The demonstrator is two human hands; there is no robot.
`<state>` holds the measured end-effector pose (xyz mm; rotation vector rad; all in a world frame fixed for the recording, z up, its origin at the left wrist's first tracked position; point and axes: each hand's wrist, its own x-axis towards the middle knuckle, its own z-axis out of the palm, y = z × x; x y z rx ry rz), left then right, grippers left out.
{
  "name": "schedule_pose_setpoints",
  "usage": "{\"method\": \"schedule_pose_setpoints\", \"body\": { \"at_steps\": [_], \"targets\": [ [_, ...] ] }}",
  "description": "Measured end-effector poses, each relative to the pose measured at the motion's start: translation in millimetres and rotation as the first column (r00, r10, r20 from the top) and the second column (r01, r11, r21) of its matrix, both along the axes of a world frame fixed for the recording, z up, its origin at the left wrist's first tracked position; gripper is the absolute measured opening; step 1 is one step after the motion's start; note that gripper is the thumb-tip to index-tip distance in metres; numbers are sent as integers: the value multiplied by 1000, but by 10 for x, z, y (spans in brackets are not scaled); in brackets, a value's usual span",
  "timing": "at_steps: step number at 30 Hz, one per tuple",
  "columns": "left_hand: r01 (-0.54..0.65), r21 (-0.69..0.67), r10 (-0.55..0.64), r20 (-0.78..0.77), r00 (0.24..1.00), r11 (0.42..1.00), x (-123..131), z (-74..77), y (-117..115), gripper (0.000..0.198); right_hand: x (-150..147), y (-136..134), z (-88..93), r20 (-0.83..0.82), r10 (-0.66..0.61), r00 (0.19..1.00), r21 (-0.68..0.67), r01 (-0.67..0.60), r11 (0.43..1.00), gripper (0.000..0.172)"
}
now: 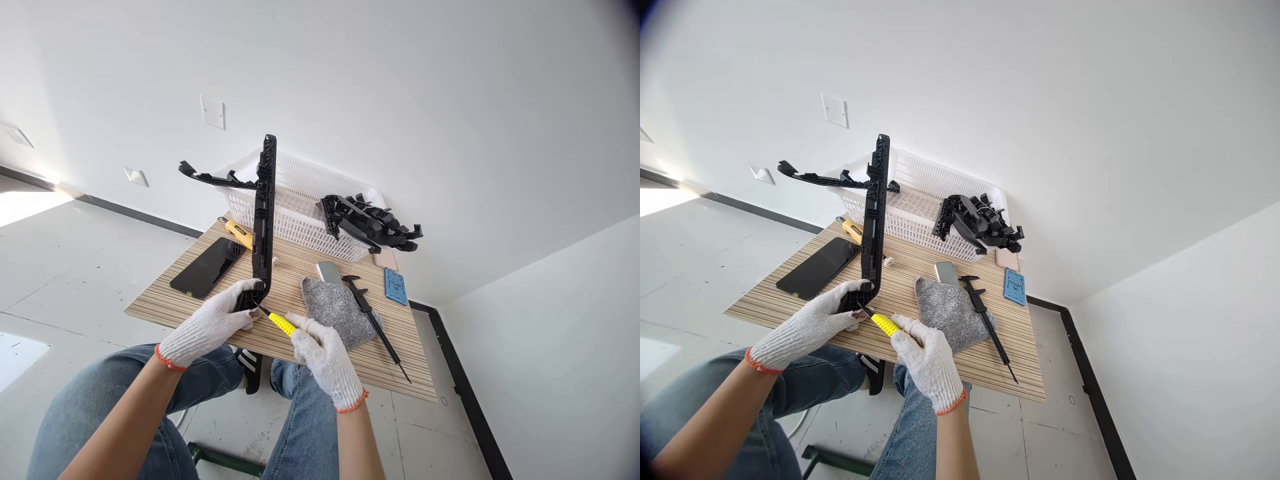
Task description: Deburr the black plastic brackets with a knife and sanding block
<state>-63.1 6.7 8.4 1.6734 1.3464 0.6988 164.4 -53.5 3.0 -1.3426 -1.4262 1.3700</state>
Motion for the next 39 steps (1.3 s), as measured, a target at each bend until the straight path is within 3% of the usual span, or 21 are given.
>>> {"method": "schedule_pose_setpoints", "body": {
  "at_steps": [6,15,19,24,30,35,39],
  "targets": [
    [-12,-46,12,-1,1000,999,37,45,-15,55,14,54,34,-89,15,996,-95,-24,995,51],
    [38,50,-36,-46,998,998,-15,-55,10,52,16,145,166,-165,-1,986,-240,-39,970,49],
    [37,57,-36,-30,999,998,-2,-32,6,51,38,145,151,-150,17,989,-230,-51,972,50],
    [13,-95,-6,78,997,995,25,81,-19,53,41,99,84,-177,3,984,-217,-43,975,59],
    [7,-133,9,122,992,991,31,167,-41,50,15,71,43,-221,-27,975,-189,-15,982,58],
    [28,-7,-27,95,995,1000,-2,107,-16,45,13,48,-14,-205,-33,978,-152,1,988,54],
    [46,20,-47,84,995,999,-45,7,14,46,13,1,-76,-87,-21,996,-56,16,998,48]
  ]
}}
